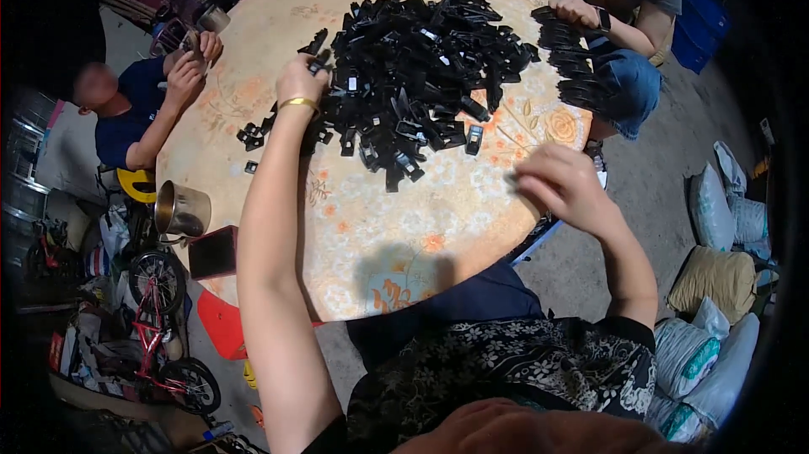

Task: The person assembles small black plastic components by hand from a pile of parts on a table.

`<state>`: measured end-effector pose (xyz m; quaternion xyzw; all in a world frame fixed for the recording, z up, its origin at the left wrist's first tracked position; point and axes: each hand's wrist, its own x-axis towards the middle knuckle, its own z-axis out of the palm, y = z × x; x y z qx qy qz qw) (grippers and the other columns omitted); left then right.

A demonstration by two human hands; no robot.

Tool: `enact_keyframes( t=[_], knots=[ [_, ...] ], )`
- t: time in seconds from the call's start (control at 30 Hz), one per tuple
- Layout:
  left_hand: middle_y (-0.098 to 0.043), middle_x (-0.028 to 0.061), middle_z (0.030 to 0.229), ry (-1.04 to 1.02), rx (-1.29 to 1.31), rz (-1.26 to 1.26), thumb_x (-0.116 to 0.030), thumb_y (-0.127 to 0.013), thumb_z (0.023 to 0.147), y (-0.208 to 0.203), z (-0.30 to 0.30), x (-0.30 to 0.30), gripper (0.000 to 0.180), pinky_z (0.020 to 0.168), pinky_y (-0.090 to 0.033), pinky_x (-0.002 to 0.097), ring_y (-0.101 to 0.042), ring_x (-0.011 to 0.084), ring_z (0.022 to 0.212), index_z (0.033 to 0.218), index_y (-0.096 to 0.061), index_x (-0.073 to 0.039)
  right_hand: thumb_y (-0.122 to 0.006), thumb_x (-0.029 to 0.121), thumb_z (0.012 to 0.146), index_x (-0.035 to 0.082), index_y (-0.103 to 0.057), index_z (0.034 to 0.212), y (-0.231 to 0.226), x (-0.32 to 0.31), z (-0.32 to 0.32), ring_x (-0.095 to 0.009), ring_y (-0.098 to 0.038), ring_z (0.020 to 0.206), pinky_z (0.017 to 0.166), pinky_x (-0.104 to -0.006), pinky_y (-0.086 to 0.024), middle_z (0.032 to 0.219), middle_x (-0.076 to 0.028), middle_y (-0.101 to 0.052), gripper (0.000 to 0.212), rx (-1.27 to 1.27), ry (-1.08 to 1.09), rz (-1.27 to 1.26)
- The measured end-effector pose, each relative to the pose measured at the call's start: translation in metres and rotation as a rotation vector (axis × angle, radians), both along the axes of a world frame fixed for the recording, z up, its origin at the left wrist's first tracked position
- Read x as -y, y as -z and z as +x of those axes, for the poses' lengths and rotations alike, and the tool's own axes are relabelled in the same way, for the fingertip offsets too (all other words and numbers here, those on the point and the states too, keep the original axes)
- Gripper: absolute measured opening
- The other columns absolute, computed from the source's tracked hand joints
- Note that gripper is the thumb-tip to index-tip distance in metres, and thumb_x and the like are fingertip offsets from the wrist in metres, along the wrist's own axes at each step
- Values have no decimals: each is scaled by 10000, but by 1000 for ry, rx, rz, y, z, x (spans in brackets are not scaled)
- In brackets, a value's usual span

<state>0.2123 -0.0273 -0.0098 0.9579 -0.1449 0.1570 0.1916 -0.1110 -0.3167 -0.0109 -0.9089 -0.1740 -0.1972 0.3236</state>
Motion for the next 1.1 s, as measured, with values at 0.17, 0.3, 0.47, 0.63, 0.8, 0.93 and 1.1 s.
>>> enact_keyframes(
  t=[0.17,0.3,0.47,0.63,0.8,0.93,1.1],
  knots=[
    [-653,182,847,319,-36,-345,-179,-696,741,-37,-115,11,298,741,-502,425,-631,349,795,980,-600,-29,-636,91,813,38,-644,1037,11,-16,52,-267,-581,911,765,-361,-499,975,-100,-628,230,201,85,-211],
    [-594,167,847,687,-35,-131,-79,-696,710,-25,-209,7,278,723,-492,383,-601,328,788,947,-569,-10,-632,68,781,13,-616,1069,9,-16,67,-281,-562,904,785,-375,-493,982,-109,-627,294,94,-68,-300],
    [-565,157,892,772,-15,-131,-145,-749,713,-4,-242,18,350,733,-468,409,-561,340,832,965,-562,11,-682,77,755,32,-603,1132,3,-30,51,-294,-621,801,748,-365,-513,963,-146,-635,388,-172,-57,112],
    [-535,148,924,666,-22,-51,-220,-768,704,-6,-244,16,356,734,-464,400,-544,331,843,924,-590,-4,-703,96,734,19,-654,1003,11,-24,33,-289,-621,853,762,-367,-499,937,-141,-645,284,-76,-83,36],
    [-546,161,1188,982,14,-26,-13,-635,738,-29,-221,17,402,887,-448,392,-510,344,1070,1132,-642,-88,-716,93,731,-5,-650,970,2,-18,18,-287,-583,850,743,-361,-480,871,-132,-617,267,-97,12,-90],
    [-510,123,1279,1209,72,458,-62,-607,693,-49,-207,36,352,1003,-356,439,-404,347,1268,1040,-663,-87,-717,105,741,-8,-651,978,-1,-20,15,-292,-582,864,742,-364,-477,855,-128,-606,271,-97,82,-160],
    [-570,108,1153,1185,28,500,-117,-632,731,-41,-193,56,193,918,-421,389,-506,307,1129,916,-636,-63,-713,95,762,-9,-652,998,-1,-14,12,-296,-588,838,743,-369,-482,895,-133,-601,265,-145,142,-94]
  ],
)
